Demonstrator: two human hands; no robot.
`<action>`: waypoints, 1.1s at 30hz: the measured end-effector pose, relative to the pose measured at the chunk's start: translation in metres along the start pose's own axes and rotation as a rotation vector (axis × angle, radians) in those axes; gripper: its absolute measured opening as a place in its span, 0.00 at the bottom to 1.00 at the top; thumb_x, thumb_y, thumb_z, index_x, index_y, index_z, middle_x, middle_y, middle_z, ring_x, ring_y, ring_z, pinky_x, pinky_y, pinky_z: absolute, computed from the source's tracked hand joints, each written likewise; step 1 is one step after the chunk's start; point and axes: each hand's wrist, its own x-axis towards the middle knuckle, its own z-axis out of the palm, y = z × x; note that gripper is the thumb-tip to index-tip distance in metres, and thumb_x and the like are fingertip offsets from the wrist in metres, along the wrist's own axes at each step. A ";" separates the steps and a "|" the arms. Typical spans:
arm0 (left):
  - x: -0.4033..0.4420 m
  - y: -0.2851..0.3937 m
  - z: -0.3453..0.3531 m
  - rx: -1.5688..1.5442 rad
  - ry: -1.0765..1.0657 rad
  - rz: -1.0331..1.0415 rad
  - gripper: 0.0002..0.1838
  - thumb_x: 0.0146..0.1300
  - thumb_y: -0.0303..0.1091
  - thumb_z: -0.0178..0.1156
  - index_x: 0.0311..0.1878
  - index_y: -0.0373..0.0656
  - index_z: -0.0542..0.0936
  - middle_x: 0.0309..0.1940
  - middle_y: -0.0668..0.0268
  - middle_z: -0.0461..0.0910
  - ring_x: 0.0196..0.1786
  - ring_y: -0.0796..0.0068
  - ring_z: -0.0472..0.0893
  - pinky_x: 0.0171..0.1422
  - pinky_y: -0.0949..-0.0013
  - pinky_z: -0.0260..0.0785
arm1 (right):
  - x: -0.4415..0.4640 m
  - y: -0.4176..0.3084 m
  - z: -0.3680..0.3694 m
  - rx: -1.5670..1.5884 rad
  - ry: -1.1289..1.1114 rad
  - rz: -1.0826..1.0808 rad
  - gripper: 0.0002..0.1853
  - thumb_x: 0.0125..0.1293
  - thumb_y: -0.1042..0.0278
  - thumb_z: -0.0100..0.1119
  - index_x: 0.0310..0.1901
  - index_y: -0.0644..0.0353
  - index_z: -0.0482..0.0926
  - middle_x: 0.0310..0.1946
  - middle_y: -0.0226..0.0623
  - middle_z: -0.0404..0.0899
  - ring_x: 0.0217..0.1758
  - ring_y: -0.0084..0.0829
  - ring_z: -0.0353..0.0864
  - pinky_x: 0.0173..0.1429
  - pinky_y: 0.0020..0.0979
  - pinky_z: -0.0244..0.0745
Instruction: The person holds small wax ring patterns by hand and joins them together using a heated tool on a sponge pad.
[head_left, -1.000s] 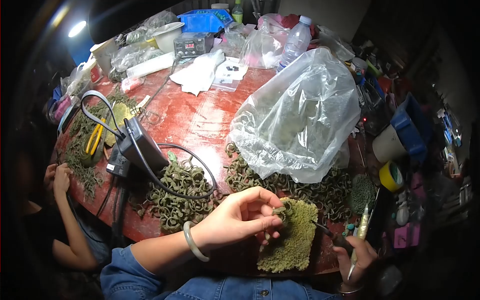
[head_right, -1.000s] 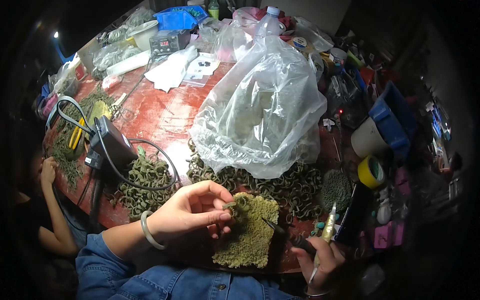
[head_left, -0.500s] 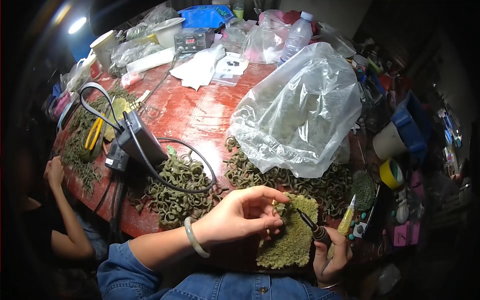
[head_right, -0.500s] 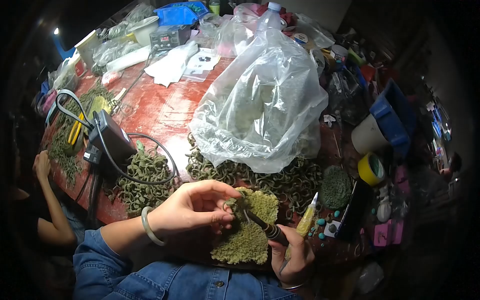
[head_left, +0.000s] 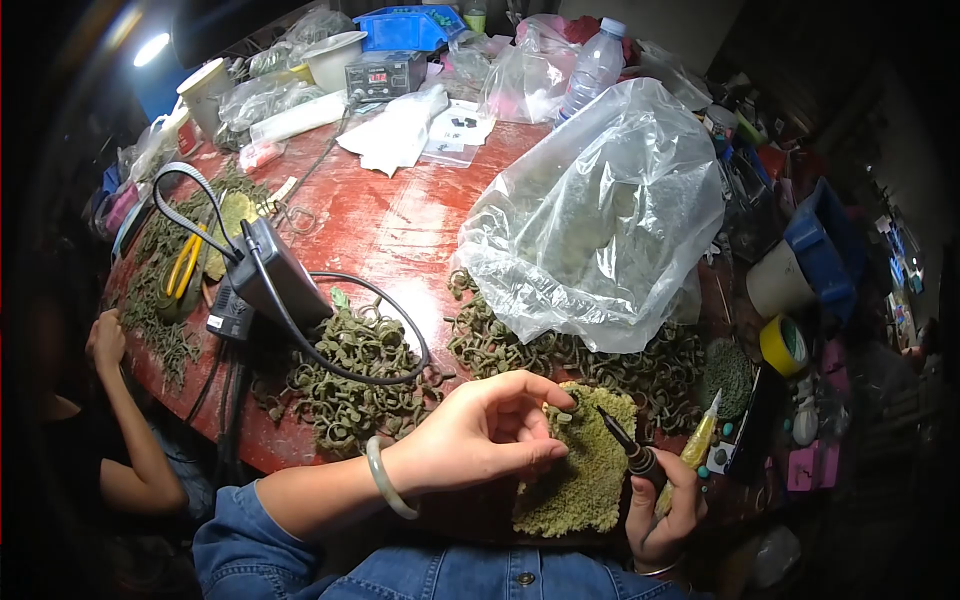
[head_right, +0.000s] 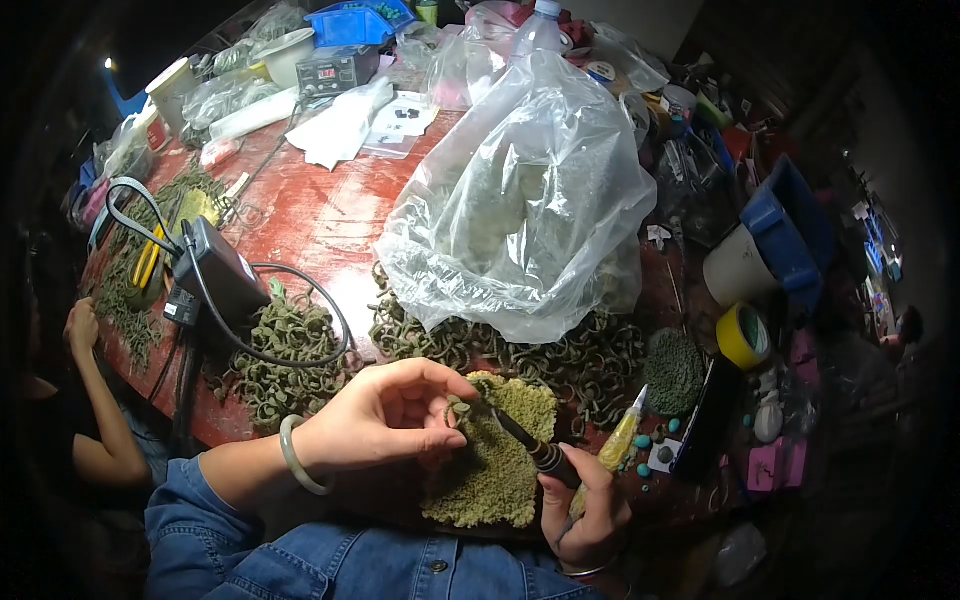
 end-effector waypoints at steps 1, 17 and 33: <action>0.000 -0.001 -0.001 0.008 -0.007 0.009 0.22 0.63 0.19 0.64 0.60 0.35 0.73 0.35 0.72 0.77 0.42 0.84 0.79 0.54 0.74 0.76 | 0.000 -0.001 0.001 -0.004 0.005 -0.007 0.16 0.64 0.67 0.67 0.51 0.64 0.78 0.38 0.43 0.84 0.37 0.41 0.86 0.43 0.33 0.79; -0.001 -0.002 0.000 0.060 -0.002 0.028 0.19 0.64 0.19 0.63 0.57 0.36 0.73 0.36 0.74 0.75 0.40 0.87 0.77 0.51 0.78 0.76 | 0.001 0.001 0.002 -0.031 -0.003 -0.058 0.18 0.62 0.66 0.69 0.50 0.64 0.78 0.38 0.43 0.85 0.36 0.42 0.86 0.41 0.34 0.80; 0.003 -0.007 0.001 0.301 0.198 0.147 0.13 0.61 0.29 0.69 0.43 0.39 0.74 0.32 0.70 0.77 0.29 0.87 0.75 0.33 0.82 0.69 | -0.001 0.000 0.002 0.002 0.035 -0.003 0.16 0.63 0.66 0.69 0.49 0.65 0.78 0.38 0.42 0.85 0.37 0.39 0.87 0.42 0.32 0.80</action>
